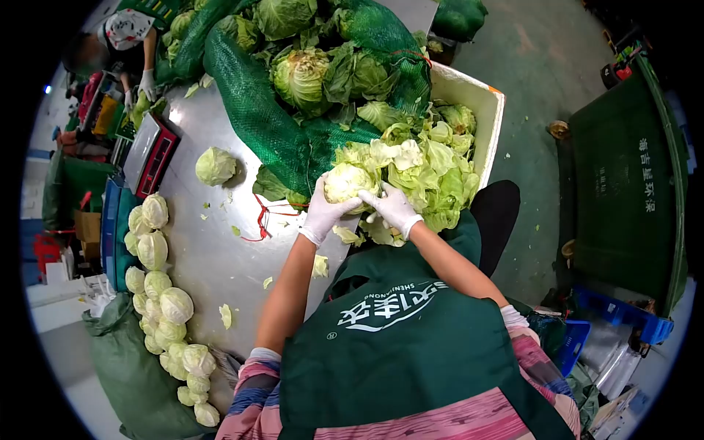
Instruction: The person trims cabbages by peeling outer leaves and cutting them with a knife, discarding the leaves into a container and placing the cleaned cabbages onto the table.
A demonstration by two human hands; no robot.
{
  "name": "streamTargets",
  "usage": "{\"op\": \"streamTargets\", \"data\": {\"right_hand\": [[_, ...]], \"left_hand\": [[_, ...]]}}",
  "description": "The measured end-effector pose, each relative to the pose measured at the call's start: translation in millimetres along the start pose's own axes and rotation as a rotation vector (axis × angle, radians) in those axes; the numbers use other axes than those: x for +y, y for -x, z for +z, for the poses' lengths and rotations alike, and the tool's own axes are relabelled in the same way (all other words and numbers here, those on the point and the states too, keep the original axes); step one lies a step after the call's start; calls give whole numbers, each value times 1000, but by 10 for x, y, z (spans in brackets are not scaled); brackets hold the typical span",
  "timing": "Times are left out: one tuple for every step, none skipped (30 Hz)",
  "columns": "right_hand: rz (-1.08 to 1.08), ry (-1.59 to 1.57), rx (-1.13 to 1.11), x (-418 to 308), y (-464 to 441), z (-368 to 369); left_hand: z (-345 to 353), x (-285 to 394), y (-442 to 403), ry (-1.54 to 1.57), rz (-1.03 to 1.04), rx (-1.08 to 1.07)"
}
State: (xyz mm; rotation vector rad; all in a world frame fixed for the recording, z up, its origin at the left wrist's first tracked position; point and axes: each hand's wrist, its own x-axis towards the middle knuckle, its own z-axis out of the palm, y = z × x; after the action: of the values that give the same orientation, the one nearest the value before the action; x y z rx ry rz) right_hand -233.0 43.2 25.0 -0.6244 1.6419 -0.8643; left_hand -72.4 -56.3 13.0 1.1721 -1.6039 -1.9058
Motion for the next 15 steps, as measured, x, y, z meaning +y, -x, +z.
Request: {"op": "streamTargets", "data": {"right_hand": [[-22, -113, 24, 20, -9, 32], [-8, -135, 20, 92, -69, 31], [6, -156, 16, 147, -128, -2], [56, 19, -51, 82, -118, -100], [54, 17, -50, 99, -118, -132], [-176, 352, 89, 115, -116, -159], [-401, 686, 228, 87, -70, -173], [-437, 720, 201, 57, -29, -185], [-434, 724, 202, 20, -3, -197], [-466, 840, 152, -73, 47, -199], [-498, 956, 101, -125, 60, -201], [-515, 999, 65, -130, 25, -205], [-517, 999, 64, -156, -11, -208], [-526, 1021, 31, -183, -49, -205], [-534, 1041, -3, -208, -85, -198]], "left_hand": [[5, -40, -7, 2, 34, 5], [6, -80, -11, -12, 36, 30], [2, -120, -10, -15, 35, 31], [10, -132, -9, -33, 39, 48], [21, -139, -22, -50, 46, 64], [36, -147, -31, -4, 57, 56], [36, -136, -33, -3, 56, 52], [22, -116, -54, -11, 27, 40], [6, -100, -73, -17, -2, 29], [-9, -75, -88, 22, -18, 8], [-22, -50, -99, 25, -18, 9], [-41, -20, -111, 56, -34, -43], [-57, 19, -113, 86, -49, -95], [-64, 47, -95, 91, -66, -93], [-64, 73, -80, 88, -68, -91]]}}
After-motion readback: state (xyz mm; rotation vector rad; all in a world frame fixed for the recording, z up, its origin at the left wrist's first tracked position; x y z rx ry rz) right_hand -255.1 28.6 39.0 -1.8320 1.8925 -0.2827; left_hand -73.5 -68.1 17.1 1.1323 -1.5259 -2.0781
